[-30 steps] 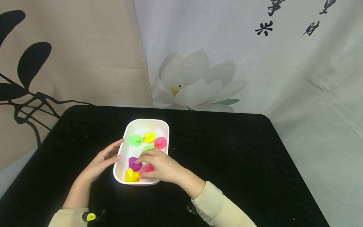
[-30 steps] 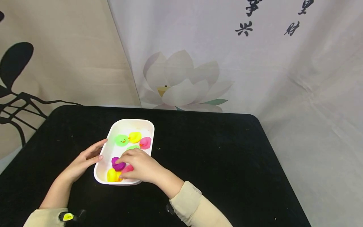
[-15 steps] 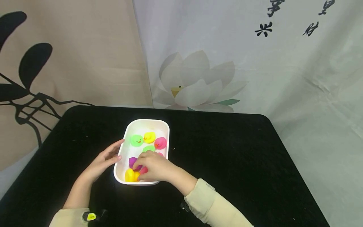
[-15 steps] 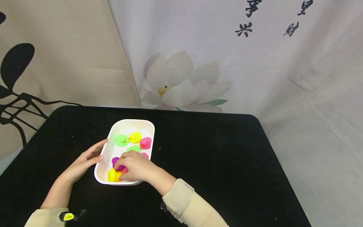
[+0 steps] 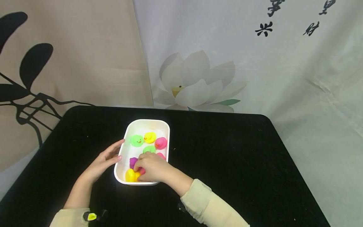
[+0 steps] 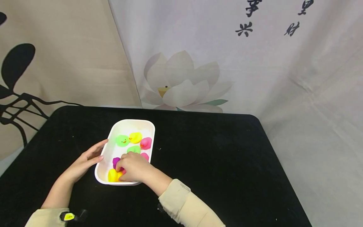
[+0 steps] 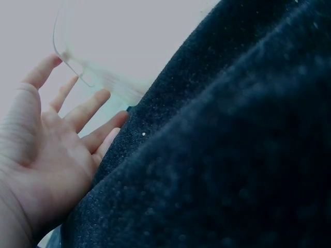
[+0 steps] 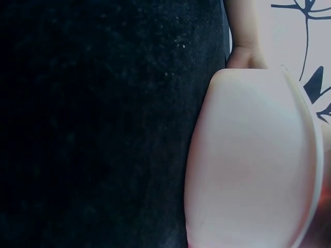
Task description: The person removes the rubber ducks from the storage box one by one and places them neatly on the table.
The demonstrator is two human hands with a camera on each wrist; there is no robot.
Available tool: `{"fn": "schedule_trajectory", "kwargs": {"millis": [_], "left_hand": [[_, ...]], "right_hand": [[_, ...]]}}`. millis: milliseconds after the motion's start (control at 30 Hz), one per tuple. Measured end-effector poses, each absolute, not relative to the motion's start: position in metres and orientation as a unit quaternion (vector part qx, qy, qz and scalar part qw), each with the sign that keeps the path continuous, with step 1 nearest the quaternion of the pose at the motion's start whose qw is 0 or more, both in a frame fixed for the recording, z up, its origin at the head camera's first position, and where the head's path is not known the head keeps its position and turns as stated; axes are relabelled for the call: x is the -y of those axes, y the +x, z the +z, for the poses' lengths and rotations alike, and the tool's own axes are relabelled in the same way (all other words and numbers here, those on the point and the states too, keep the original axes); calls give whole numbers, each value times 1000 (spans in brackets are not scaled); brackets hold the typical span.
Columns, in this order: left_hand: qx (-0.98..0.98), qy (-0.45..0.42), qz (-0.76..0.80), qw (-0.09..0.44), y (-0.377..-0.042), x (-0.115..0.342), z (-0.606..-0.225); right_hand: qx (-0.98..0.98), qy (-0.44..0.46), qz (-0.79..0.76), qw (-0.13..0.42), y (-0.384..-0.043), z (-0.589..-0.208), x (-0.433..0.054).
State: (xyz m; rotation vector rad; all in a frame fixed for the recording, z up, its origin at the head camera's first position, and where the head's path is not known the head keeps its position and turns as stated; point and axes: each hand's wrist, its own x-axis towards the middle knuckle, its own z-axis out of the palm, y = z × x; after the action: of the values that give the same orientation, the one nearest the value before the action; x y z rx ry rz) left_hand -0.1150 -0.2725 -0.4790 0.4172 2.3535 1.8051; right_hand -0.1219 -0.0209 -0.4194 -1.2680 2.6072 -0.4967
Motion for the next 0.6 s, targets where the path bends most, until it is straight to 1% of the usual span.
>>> {"fn": "schedule_trajectory", "kwargs": {"millis": [233,600], "left_hand": [[-787,132,598,74,-115,273,-479],[-791,128,594,71,-116,272,-480]], "right_hand": [[-882,-434,-159,93,-121,-423,23],[-888,-425,-145,101,-122,-425,23]]}}
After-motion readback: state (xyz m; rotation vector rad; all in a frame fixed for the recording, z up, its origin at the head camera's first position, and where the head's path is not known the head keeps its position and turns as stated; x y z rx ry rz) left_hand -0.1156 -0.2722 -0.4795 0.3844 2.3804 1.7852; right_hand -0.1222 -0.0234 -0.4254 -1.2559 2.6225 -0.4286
